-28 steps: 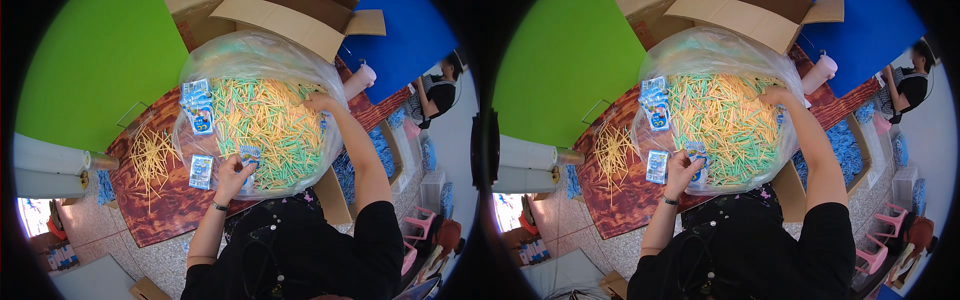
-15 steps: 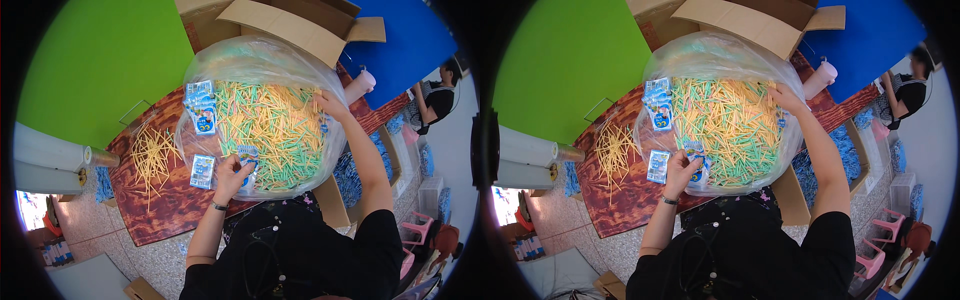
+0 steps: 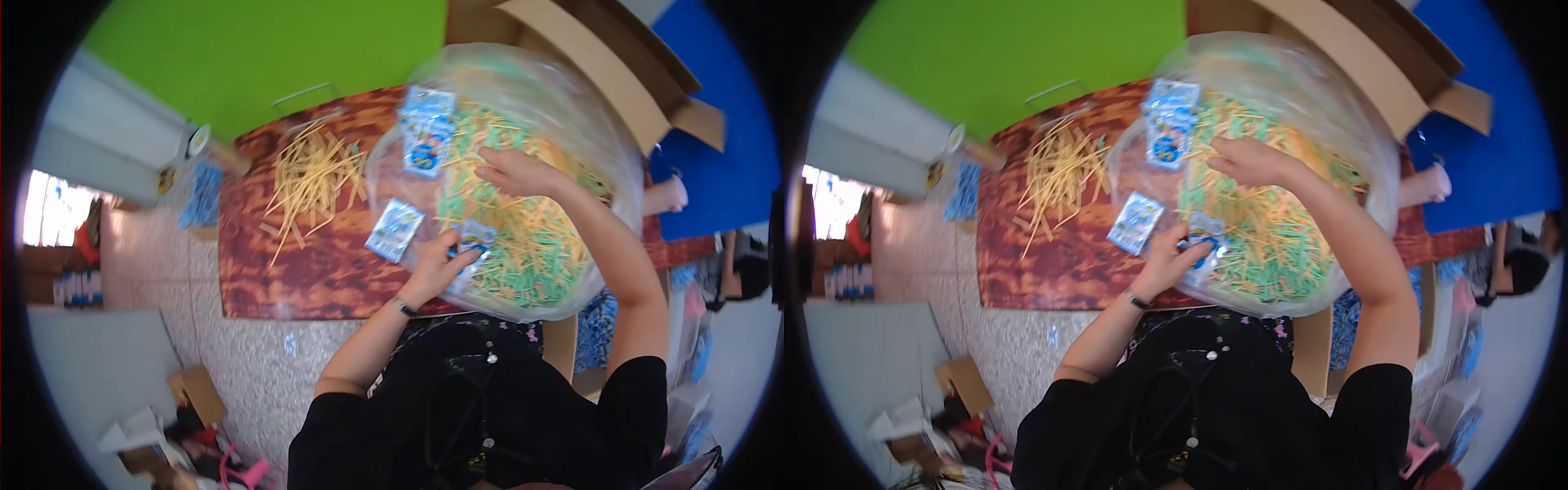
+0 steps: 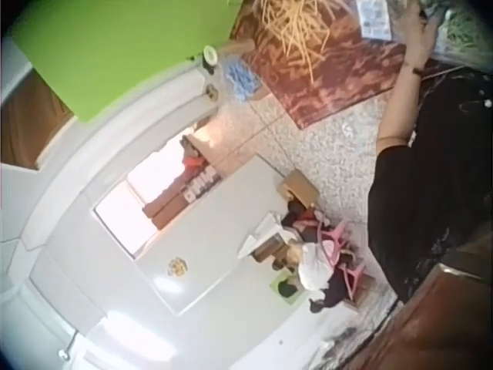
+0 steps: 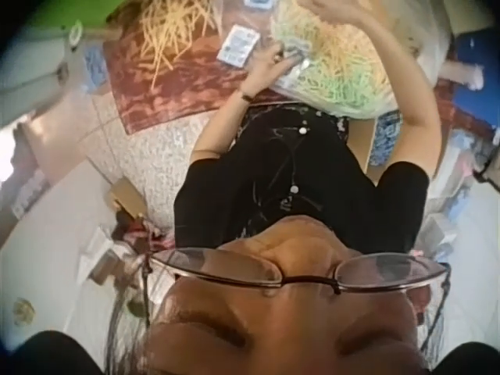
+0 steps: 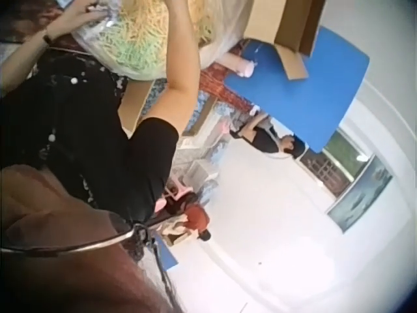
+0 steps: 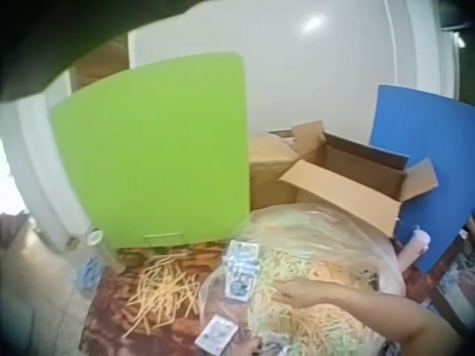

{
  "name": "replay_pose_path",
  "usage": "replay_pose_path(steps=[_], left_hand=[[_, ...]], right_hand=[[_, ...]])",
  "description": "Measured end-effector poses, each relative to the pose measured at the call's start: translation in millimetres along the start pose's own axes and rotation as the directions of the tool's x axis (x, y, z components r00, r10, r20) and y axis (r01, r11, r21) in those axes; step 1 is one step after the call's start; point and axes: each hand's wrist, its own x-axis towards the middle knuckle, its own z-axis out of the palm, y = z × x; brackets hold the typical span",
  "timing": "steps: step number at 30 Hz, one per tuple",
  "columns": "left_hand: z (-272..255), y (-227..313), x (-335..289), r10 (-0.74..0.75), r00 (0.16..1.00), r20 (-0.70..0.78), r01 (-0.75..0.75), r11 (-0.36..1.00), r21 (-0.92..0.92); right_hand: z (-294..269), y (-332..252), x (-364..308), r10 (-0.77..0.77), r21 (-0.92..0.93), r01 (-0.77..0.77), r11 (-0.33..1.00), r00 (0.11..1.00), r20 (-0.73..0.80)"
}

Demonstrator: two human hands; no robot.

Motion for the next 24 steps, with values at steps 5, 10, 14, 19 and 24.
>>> replay_pose_path(steps=[5, 10, 14, 19, 24], left_hand=[[-11, -2, -16, -0.026, 0.995, -0.094, 0.021, 0.998, -0.063], [-26, 1, -21, -0.109, 0.973, -0.202, 0.084, 0.988, -0.131], [-39, -4, -16, -0.137, 0.944, -0.299, 0.108, 0.988, -0.111], [-57, -13, -7, 0.195, 0.875, -0.444, -0.077, 0.96, 0.27], [-59, -12, 11, 0.303, 0.843, -0.445, -0.094, 0.897, 0.432]], right_hand=[[65, -33, 107, -0.205, -0.734, 0.188, 0.653, 0.976, 0.067], [114, -55, 139, 0.037, -0.865, -0.035, 0.501, 0.999, -0.019], [118, -35, 146, -0.014, -0.81, -0.012, 0.586, 1.0, -0.025], [40, -49, 100, -0.298, -0.69, 0.263, 0.675, 0.952, 0.07], [-20, -77, 28, -0.489, -0.254, 0.557, 0.791, 0.825, 0.284]])
